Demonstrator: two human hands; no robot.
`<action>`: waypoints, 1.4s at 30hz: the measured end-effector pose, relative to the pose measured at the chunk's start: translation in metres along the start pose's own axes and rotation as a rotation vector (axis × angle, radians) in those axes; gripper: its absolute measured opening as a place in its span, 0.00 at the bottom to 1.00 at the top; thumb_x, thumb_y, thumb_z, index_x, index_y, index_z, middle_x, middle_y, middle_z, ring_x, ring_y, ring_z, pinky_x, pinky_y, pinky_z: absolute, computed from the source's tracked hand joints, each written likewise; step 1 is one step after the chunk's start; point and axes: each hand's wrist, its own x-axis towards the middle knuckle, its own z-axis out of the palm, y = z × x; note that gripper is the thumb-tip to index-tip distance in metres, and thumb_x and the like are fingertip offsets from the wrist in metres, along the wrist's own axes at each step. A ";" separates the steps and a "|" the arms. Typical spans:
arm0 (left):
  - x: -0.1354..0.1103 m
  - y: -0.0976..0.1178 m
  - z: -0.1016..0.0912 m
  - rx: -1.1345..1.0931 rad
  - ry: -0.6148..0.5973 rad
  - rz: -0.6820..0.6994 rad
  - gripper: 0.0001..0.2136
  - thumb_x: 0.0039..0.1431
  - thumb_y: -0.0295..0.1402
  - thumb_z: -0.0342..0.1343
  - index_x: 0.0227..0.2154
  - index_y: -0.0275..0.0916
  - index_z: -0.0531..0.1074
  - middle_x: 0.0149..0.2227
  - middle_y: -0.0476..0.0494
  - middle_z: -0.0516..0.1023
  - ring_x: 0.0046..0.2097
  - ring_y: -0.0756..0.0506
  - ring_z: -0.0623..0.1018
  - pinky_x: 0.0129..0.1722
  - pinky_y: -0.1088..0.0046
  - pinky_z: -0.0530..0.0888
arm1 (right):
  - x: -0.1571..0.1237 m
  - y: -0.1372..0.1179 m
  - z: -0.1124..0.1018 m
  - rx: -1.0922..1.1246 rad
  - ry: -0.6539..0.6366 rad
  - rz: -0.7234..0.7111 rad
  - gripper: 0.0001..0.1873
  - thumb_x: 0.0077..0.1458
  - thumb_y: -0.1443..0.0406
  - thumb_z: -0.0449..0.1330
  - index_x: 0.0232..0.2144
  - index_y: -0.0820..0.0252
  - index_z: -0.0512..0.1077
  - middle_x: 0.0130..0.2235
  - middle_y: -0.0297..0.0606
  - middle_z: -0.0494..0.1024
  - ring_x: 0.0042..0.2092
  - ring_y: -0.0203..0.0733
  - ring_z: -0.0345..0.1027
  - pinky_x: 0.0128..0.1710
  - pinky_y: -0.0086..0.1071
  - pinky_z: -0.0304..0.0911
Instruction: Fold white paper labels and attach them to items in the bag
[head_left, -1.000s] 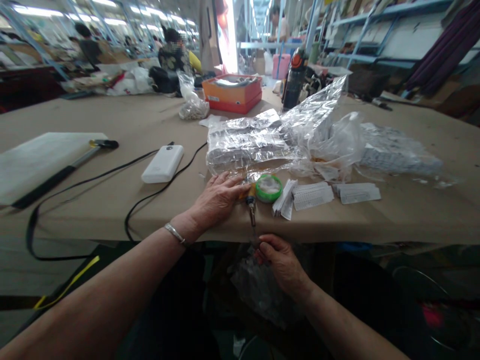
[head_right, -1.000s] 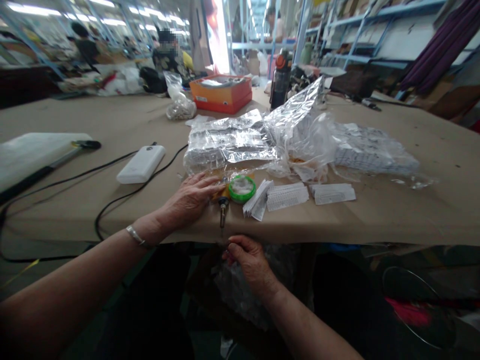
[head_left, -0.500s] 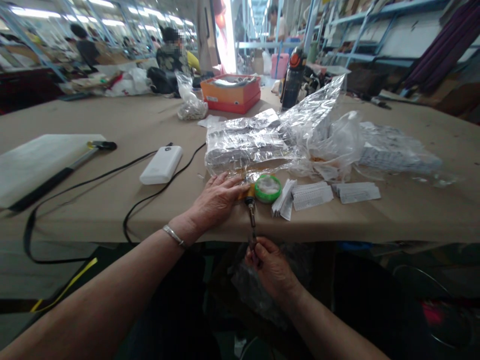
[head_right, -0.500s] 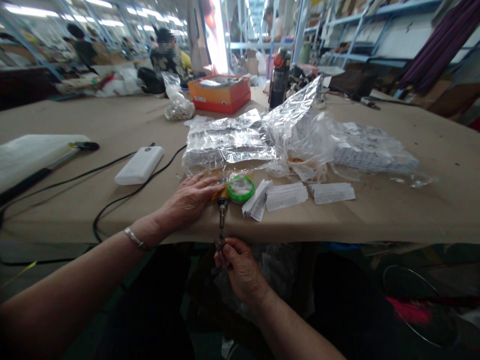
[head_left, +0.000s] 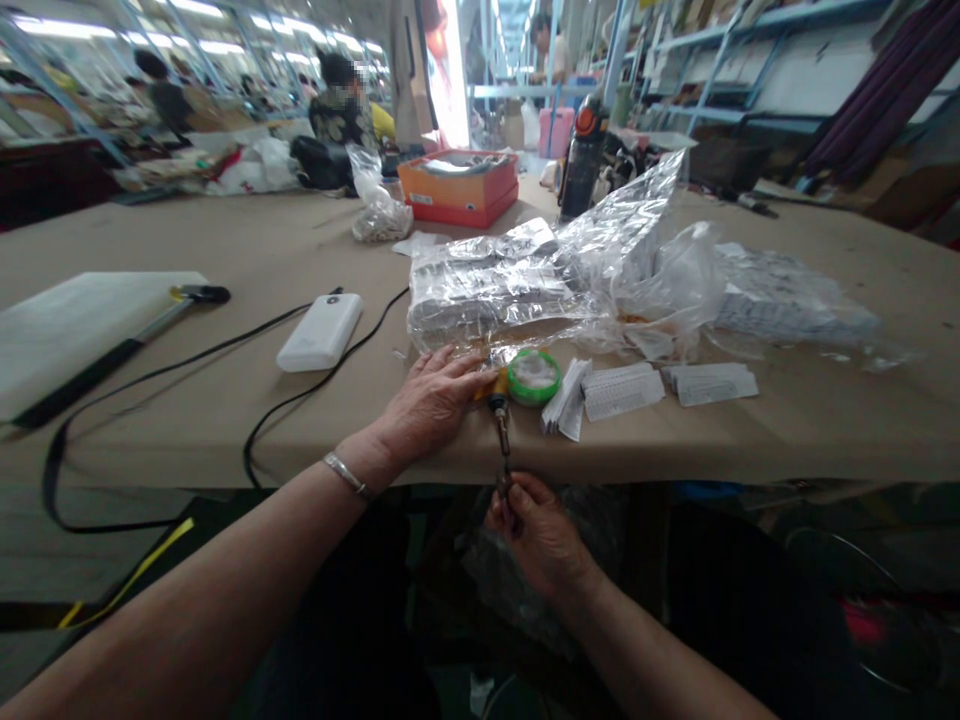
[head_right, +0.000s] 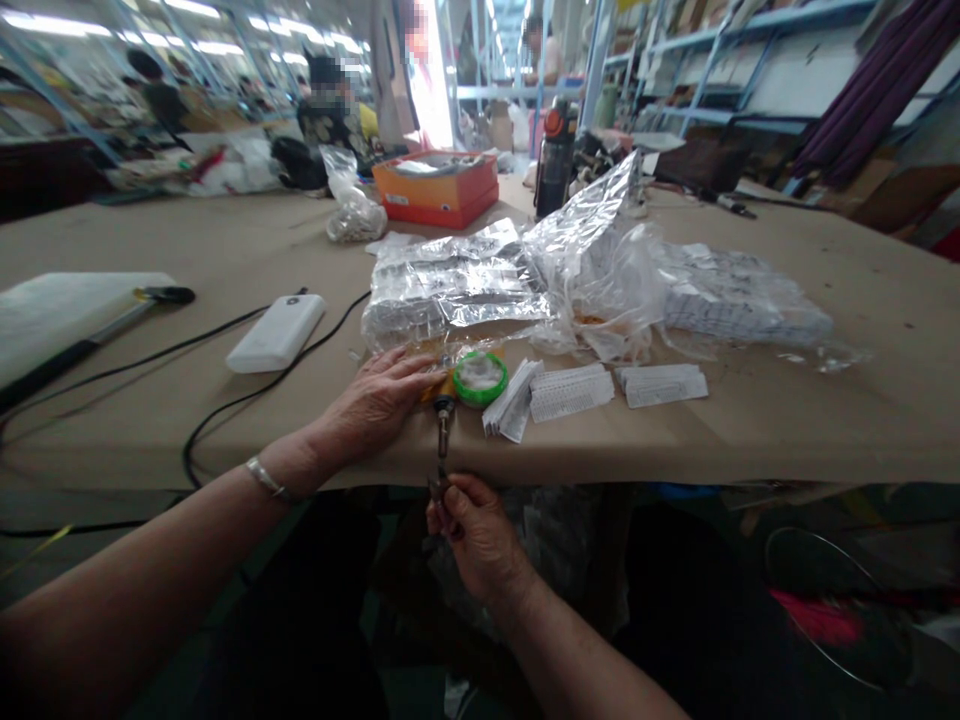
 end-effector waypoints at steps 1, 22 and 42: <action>0.000 0.000 0.000 0.002 0.000 0.001 0.19 0.63 0.31 0.43 0.56 0.53 0.64 0.60 0.48 0.64 0.62 0.34 0.57 0.58 0.47 0.57 | -0.002 0.001 0.001 0.015 -0.012 0.008 0.15 0.35 0.62 0.72 0.28 0.55 0.73 0.25 0.28 0.75 0.27 0.32 0.67 0.29 0.28 0.64; 0.001 0.000 0.000 -0.006 -0.013 -0.003 0.19 0.64 0.32 0.42 0.55 0.49 0.65 0.59 0.46 0.65 0.62 0.33 0.58 0.57 0.47 0.57 | -0.002 -0.011 -0.004 -0.532 -0.129 -0.327 0.11 0.54 0.57 0.59 0.32 0.58 0.72 0.26 0.31 0.72 0.28 0.32 0.64 0.31 0.27 0.60; 0.002 0.000 0.001 -0.009 -0.006 -0.018 0.18 0.63 0.30 0.43 0.54 0.49 0.67 0.59 0.47 0.66 0.62 0.34 0.58 0.57 0.47 0.56 | -0.009 0.010 0.012 -0.457 -0.181 -0.287 0.11 0.54 0.57 0.58 0.30 0.59 0.72 0.26 0.32 0.75 0.26 0.33 0.67 0.28 0.28 0.63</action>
